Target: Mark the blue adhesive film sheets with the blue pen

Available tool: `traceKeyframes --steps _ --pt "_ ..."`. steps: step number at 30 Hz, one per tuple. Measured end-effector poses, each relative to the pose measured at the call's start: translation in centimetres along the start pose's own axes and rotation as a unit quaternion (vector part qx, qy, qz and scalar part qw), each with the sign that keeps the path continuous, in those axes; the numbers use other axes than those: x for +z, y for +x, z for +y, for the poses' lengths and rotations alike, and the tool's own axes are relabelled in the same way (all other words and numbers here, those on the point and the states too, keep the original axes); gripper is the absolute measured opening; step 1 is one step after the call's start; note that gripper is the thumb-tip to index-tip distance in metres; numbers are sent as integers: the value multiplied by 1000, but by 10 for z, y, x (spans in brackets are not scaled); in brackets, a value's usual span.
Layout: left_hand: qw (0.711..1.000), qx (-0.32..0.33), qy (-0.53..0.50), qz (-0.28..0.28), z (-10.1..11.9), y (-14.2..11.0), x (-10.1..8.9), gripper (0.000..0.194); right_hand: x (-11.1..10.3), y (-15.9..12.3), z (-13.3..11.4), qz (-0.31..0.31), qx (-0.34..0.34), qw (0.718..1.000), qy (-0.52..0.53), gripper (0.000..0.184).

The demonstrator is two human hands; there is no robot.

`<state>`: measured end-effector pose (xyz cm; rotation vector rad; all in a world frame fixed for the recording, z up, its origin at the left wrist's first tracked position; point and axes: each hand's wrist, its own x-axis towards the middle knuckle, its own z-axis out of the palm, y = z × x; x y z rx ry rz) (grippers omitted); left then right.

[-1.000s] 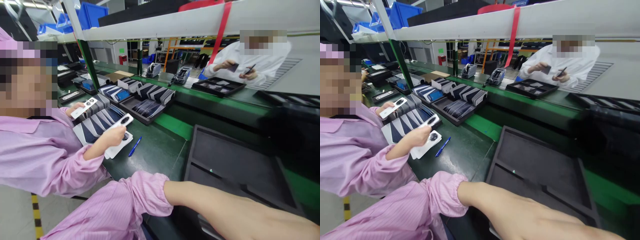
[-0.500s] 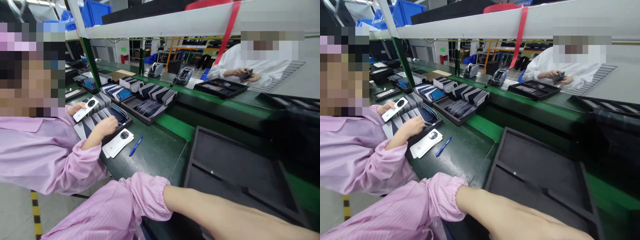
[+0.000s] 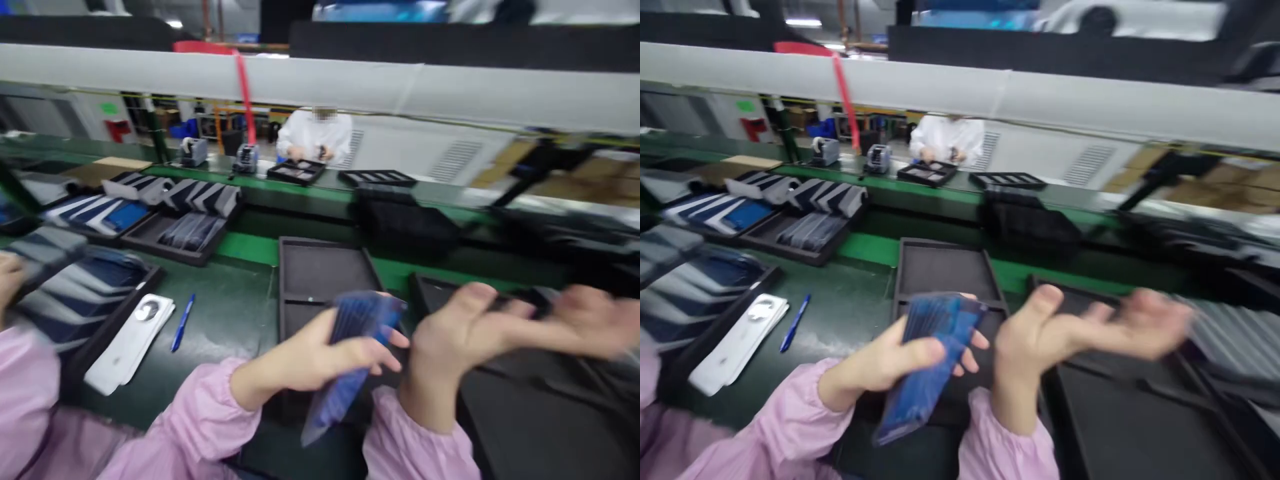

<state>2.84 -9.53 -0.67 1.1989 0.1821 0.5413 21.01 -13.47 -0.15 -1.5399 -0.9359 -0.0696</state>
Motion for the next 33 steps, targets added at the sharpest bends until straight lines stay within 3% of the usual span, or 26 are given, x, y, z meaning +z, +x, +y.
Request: traceKeyframes --steps 2,4,7,10,14,17,25,28,30,33 --pt "990 -55 -128 4 -6 3 -7 74 3 -2 2 64 -1 997 39 78" --pt "977 -79 -199 8 -10 7 -14 72 12 -8 1 -21 30 990 136 76" --pt "965 -51 -256 17 -16 13 -20 76 22 -25 -9 -207 101 943 241 101" --pt "963 -6 -267 31 -21 15 -22 82 20 -41 -24 -270 134 923 239 131" --pt "966 52 -245 63 -25 15 -23 93 17 -51 -38 -302 168 908 236 130" --pt "968 51 -235 72 -25 13 -23 94 18 -52 -42 -308 178 904 237 123" --pt "953 54 -291 68 -23 16 -9 82 20 -52 -43 -258 140 926 239 115" --pt "945 48 -305 107 -18 16 -4 81 21 -50 -43 -258 133 923 253 112" --pt "941 34 -310 129 -14 16 -2 81 23 -48 -42 -253 124 924 260 106" --pt "942 0 -313 120 -7 16 -2 85 25 -46 -40 -241 104 930 255 92"
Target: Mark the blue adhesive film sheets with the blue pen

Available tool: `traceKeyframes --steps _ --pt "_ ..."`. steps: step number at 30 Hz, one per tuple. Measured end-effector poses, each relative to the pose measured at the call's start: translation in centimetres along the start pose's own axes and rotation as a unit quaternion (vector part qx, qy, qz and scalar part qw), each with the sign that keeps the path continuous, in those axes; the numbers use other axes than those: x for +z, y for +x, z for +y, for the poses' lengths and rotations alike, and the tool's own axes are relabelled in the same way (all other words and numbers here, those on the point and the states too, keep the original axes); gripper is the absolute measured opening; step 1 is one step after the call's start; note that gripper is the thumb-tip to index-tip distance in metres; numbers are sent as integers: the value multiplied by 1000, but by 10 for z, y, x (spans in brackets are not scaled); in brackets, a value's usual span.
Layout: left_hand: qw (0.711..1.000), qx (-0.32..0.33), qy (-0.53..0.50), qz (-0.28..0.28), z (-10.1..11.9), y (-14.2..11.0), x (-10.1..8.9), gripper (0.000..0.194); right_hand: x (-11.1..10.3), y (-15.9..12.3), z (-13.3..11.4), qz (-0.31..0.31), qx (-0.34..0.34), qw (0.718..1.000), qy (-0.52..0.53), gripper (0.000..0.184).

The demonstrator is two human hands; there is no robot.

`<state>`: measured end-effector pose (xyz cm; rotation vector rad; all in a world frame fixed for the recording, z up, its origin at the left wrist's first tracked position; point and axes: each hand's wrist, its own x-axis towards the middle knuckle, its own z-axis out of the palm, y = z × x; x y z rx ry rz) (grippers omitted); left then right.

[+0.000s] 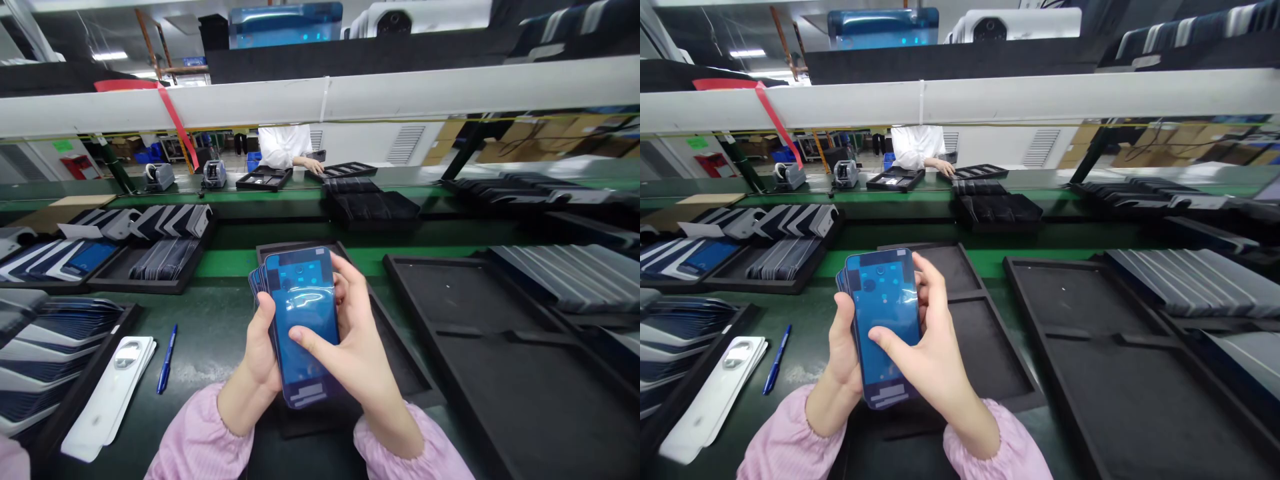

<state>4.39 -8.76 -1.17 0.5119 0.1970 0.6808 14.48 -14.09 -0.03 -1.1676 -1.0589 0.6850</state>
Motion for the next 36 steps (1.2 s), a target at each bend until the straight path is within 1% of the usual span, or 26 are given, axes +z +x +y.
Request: traceKeyframes --steps 2,3,7,8,10,16,20,23,25,29,32,34,36 --pt "1000 -15 7 -2 4 0 2 83 0 1 2 8 -12 1000 -2 84" --pt "1000 -14 11 3 6 -1 3 78 1 2 3 10 -17 1000 2 81" --pt "999 17 19 34 9 -6 5 44 3 4 7 28 -55 998 26 71" --pt "999 21 23 41 9 -7 5 39 3 4 7 34 -65 997 31 70" --pt "997 24 39 57 8 -9 6 34 4 4 7 45 -77 996 32 70" --pt "985 55 69 151 3 -11 9 30 5 2 5 63 -72 995 14 72" --pt "977 62 81 187 3 -13 16 38 4 3 4 66 -60 995 43 72" --pt "975 71 103 186 3 -17 21 43 3 3 1 67 -47 994 72 70" --pt "974 75 109 184 3 -20 22 44 3 1 0 70 -38 992 94 65" --pt "974 66 108 187 3 -22 19 52 3 0 0 71 -24 989 124 50" --pt "973 61 110 191 4 -17 15 54 -2 4 1 84 -14 989 124 45" --pt "972 80 115 188 5 -15 13 50 -10 9 0 87 -4 990 114 45" --pt "968 119 129 177 6 -13 12 45 -21 15 -1 105 -4 989 102 46"
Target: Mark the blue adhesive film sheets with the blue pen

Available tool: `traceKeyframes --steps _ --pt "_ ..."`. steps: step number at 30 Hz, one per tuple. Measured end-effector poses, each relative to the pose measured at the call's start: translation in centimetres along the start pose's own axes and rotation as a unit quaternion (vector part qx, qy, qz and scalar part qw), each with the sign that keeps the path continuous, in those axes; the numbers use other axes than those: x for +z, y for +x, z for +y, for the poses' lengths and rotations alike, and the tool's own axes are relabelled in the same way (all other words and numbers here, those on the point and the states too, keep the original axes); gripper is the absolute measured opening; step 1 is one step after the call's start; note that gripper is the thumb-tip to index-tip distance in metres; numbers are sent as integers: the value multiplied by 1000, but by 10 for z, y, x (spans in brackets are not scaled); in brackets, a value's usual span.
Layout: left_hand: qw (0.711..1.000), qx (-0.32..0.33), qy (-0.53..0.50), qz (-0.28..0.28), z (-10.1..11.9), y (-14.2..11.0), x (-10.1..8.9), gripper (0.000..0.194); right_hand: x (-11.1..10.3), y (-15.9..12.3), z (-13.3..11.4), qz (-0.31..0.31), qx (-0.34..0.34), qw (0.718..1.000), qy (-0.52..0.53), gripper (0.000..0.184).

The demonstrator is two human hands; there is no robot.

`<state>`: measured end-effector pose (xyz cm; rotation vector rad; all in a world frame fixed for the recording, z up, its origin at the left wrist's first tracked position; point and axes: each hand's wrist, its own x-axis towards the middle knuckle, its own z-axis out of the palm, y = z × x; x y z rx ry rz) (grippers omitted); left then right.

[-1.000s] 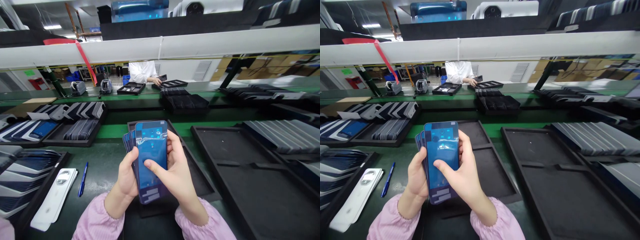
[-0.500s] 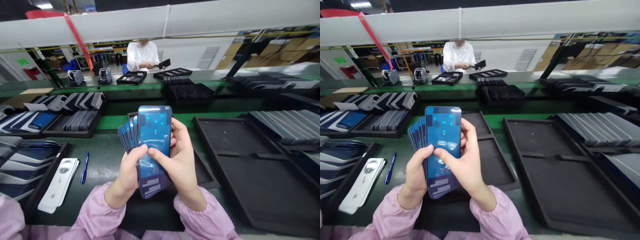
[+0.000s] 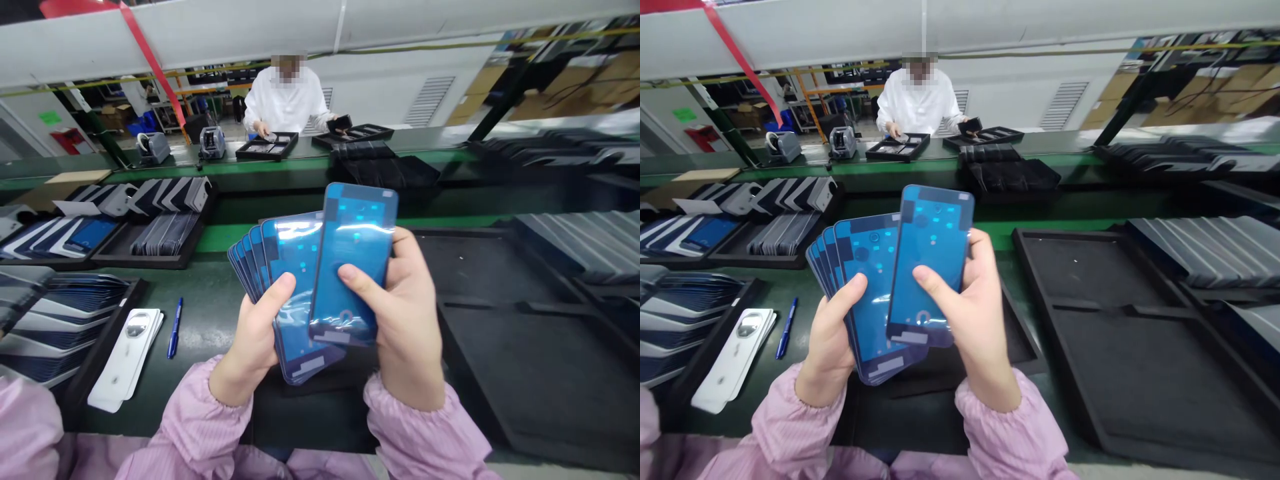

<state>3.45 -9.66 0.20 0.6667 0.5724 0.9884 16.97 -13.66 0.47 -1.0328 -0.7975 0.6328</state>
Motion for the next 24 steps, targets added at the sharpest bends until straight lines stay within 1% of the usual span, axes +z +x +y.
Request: traceKeyframes --steps 1,3,5,7,9,13,15,18,20,22,24 --pt "1000 22 5 -9 1 1 -1 42 -5 3 -2 14 -6 1000 -5 46" --pt "998 52 10 -45 3 4 -2 36 -14 9 -8 44 -15 999 -15 44" --pt "994 54 7 -90 5 7 -4 32 -20 11 -13 55 -18 998 -22 43" --pt "992 44 7 -116 6 9 -6 31 -23 10 -16 48 -18 998 -22 42" --pt "993 32 21 -108 6 12 -8 34 -22 8 -16 34 -11 999 -13 44" --pt "998 39 38 -35 2 15 -12 42 -16 6 -11 -23 21 999 20 54" --pt "998 39 35 -21 1 16 -13 47 -15 6 -7 -33 16 999 35 56" --pt "999 30 28 -18 2 15 -12 51 -16 7 -3 -23 8 999 29 53" --pt "999 23 25 -21 3 14 -11 51 -17 7 -1 -28 25 999 10 50" --pt "999 15 25 -39 4 13 -10 51 -16 6 0 -42 49 998 -11 49" --pt "998 12 31 -62 4 13 -11 50 -11 4 1 -54 58 996 -31 53"
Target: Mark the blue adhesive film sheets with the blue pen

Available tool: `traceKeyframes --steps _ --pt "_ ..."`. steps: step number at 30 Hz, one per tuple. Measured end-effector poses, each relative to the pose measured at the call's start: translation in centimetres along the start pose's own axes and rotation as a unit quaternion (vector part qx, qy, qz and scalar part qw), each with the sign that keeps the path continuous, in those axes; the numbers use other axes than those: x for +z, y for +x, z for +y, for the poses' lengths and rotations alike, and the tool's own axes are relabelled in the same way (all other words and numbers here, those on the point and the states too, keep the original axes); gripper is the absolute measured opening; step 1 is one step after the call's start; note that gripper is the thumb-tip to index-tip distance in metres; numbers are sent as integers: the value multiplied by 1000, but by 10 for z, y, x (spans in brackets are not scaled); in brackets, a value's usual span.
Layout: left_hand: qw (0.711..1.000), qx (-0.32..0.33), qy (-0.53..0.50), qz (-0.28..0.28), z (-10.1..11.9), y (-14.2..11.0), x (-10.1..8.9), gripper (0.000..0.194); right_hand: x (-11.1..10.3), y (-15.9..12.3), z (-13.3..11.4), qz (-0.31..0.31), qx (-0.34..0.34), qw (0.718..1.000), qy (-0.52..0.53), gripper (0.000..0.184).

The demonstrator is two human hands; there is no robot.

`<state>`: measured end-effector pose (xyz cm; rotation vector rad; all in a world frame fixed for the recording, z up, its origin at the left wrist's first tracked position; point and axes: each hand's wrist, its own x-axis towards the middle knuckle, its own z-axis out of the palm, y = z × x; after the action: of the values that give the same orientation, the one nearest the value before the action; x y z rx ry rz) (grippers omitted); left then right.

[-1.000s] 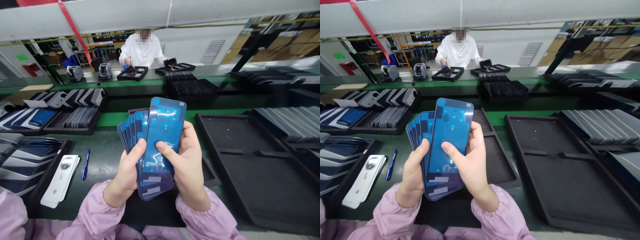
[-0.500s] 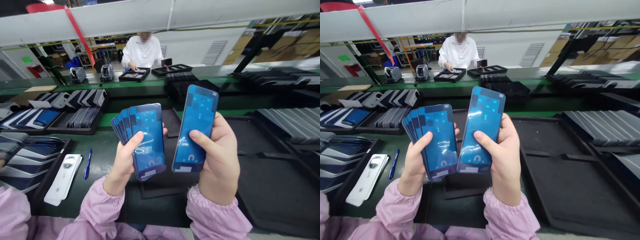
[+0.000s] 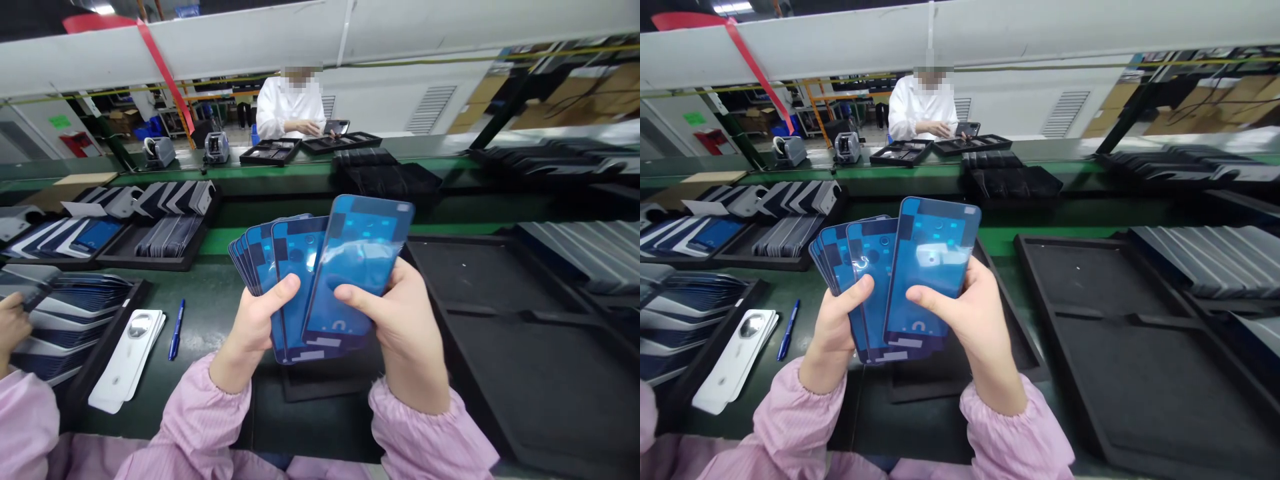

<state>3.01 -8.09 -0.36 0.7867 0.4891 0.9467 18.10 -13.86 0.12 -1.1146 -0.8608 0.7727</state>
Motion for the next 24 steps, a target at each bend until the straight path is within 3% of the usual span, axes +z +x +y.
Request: traceKeyframes --steps 6,11,14,17,20,24 --pt "999 26 21 -21 -3 3 -1 42 9 -2 5 -16 -15 1000 -6 50" --pt "996 74 35 18 -4 4 -2 51 2 0 2 69 -31 997 16 37" --pt "999 22 -11 -45 -1 5 -2 68 -1 3 -4 120 -13 990 79 38" --pt "994 -31 -59 -83 3 6 0 78 -8 5 -7 128 60 984 109 45" --pt "993 -45 -72 -87 5 7 2 78 -18 9 -5 118 104 982 107 46" --pt "994 -35 -62 -87 6 6 4 75 -22 14 -2 53 79 987 132 43"
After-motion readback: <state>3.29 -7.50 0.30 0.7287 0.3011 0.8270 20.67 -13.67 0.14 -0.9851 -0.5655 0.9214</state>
